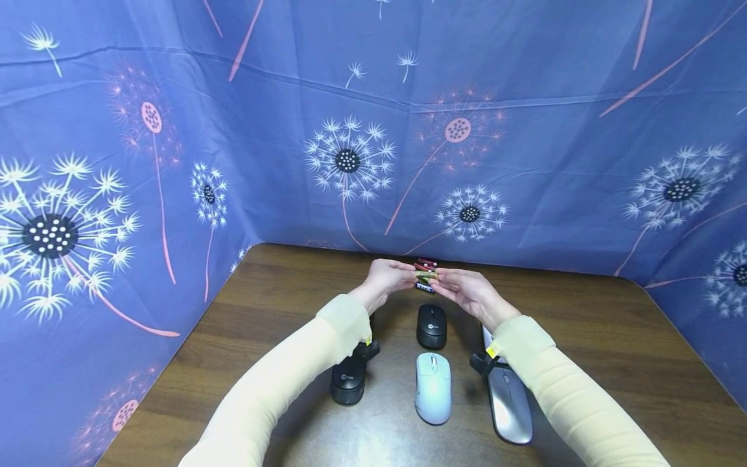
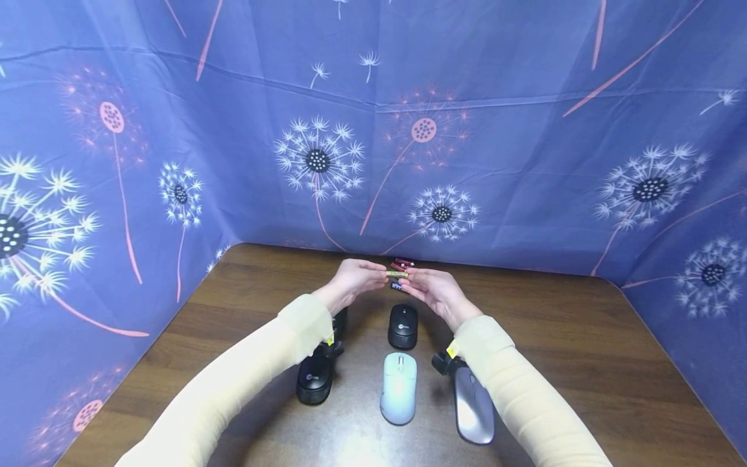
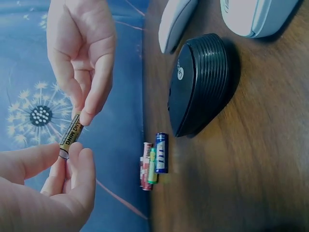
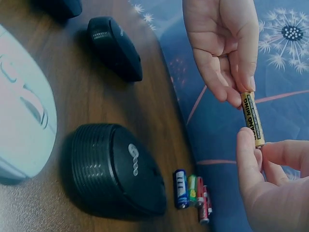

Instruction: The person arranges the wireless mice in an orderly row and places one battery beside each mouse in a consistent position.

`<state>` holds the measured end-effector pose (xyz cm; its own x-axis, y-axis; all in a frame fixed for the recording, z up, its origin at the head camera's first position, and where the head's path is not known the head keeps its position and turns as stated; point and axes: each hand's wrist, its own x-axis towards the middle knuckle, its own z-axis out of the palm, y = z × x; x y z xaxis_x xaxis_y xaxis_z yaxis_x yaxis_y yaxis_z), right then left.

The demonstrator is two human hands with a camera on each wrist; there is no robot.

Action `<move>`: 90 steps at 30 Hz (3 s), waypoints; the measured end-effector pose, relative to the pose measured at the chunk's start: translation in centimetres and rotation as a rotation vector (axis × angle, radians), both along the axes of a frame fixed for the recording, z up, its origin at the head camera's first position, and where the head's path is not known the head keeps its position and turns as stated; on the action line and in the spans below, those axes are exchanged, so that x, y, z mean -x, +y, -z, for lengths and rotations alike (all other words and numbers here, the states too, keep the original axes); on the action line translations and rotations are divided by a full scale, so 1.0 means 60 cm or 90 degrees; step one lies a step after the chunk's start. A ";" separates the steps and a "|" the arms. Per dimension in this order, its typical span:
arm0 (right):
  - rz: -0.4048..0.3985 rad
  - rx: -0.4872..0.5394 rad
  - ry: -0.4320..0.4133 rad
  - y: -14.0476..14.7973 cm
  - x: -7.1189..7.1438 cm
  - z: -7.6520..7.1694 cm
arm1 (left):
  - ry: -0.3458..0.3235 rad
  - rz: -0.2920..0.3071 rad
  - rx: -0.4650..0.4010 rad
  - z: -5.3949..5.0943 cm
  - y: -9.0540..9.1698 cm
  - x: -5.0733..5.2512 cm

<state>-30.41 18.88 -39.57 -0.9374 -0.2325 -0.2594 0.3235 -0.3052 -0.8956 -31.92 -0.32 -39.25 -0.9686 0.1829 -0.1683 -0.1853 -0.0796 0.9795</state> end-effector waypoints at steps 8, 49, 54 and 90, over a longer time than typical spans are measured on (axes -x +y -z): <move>-0.015 -0.008 0.000 -0.009 -0.004 -0.022 | 0.082 0.011 0.034 -0.015 -0.017 -0.016; -0.129 -0.056 0.030 -0.137 -0.022 -0.044 | 0.217 -0.043 0.197 0.004 -0.166 -0.088; -0.145 -0.069 0.031 -0.151 -0.021 -0.038 | 0.223 -0.038 0.212 0.009 -0.181 -0.096; -0.209 -0.392 0.246 -0.257 -0.002 0.008 | 0.357 -0.024 0.443 0.062 -0.257 -0.108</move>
